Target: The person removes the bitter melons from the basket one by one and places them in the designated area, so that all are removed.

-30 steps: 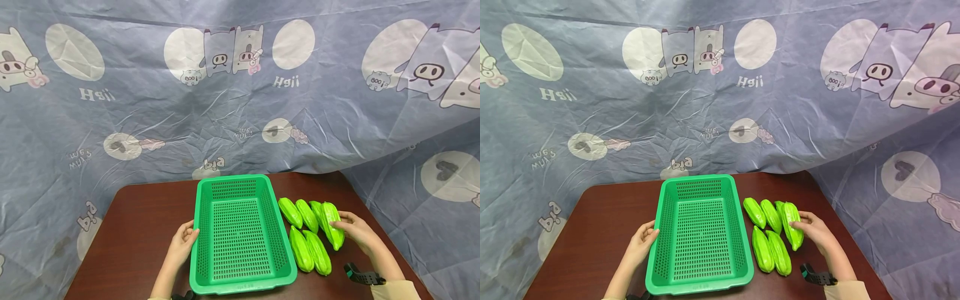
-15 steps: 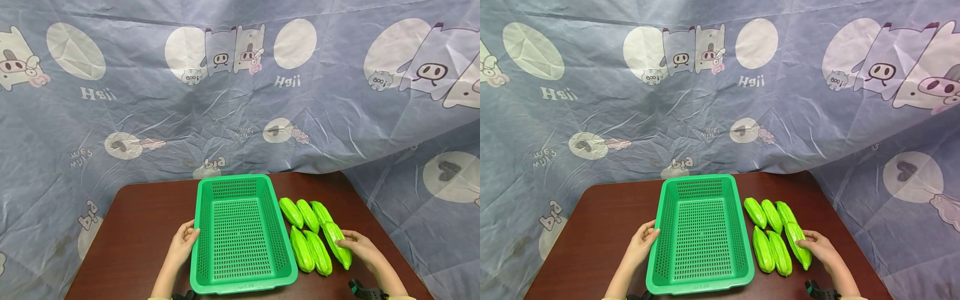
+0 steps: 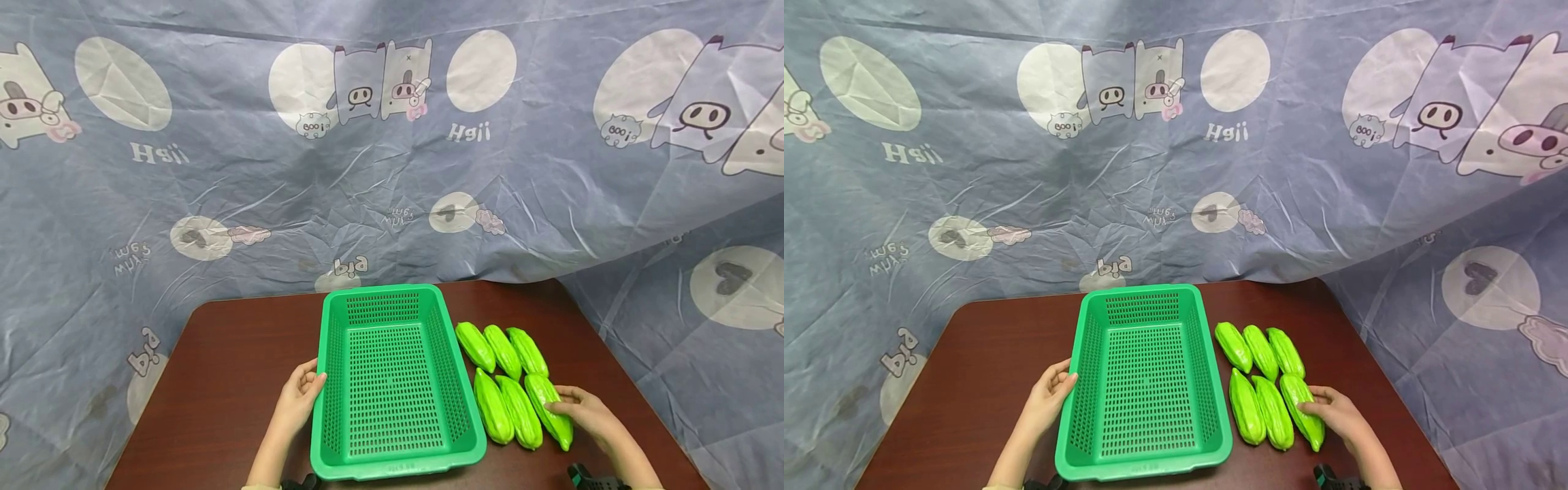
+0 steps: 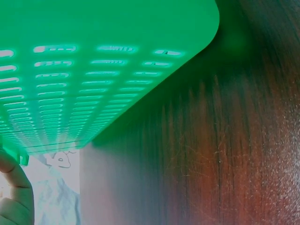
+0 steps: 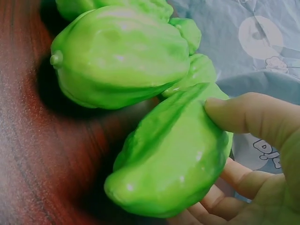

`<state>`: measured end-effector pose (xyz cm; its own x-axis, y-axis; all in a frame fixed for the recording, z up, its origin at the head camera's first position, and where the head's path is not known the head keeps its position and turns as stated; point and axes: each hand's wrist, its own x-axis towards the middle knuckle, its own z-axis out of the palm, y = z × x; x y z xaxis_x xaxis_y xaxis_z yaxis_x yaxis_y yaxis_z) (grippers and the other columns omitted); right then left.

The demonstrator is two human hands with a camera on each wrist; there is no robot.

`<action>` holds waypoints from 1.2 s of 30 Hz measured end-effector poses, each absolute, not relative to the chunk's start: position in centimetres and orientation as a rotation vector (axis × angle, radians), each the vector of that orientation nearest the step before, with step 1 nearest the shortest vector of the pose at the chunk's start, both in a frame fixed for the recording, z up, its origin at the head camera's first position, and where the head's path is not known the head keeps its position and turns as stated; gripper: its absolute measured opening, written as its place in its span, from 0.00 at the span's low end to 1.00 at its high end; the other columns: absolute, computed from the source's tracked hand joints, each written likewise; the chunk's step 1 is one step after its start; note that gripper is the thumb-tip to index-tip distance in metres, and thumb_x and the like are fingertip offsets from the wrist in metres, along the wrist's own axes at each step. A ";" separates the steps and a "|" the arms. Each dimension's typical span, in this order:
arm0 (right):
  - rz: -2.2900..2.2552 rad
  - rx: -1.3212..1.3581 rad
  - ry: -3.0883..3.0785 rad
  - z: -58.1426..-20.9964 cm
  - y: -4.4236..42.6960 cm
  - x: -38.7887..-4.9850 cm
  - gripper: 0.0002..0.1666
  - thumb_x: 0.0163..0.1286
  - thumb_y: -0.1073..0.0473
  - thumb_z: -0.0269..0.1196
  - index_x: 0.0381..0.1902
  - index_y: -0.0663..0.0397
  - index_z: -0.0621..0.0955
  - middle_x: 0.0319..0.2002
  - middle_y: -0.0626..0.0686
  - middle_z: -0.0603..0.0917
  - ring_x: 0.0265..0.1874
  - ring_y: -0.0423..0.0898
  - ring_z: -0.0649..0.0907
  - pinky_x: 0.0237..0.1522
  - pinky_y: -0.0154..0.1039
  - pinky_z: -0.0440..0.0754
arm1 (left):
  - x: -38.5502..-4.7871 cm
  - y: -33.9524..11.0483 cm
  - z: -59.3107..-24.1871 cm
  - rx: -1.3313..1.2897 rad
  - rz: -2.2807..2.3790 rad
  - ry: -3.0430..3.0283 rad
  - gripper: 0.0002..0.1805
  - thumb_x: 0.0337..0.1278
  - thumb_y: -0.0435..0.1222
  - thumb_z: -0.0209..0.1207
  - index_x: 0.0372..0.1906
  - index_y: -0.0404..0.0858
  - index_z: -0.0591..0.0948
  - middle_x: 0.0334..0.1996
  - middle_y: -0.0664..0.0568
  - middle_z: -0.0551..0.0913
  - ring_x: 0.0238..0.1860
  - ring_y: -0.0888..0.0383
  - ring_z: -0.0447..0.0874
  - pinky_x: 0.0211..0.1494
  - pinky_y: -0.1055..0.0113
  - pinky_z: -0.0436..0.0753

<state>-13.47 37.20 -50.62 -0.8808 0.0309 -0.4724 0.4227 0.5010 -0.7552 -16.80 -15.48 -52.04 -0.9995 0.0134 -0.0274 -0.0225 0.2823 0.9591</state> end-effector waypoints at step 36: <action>-1.379 0.372 2.331 -51.1 37.0 -13.2 0.47 0.72 0.47 0.60 0.71 0.79 0.56 0.64 0.78 0.66 0.61 0.68 0.74 0.54 0.56 0.77 | -16.8 -15.2 -51.8 -0.017 1.888 2.469 0.31 0.70 0.39 0.57 0.70 0.30 0.65 0.40 0.42 0.81 0.32 0.66 0.75 0.37 0.70 0.74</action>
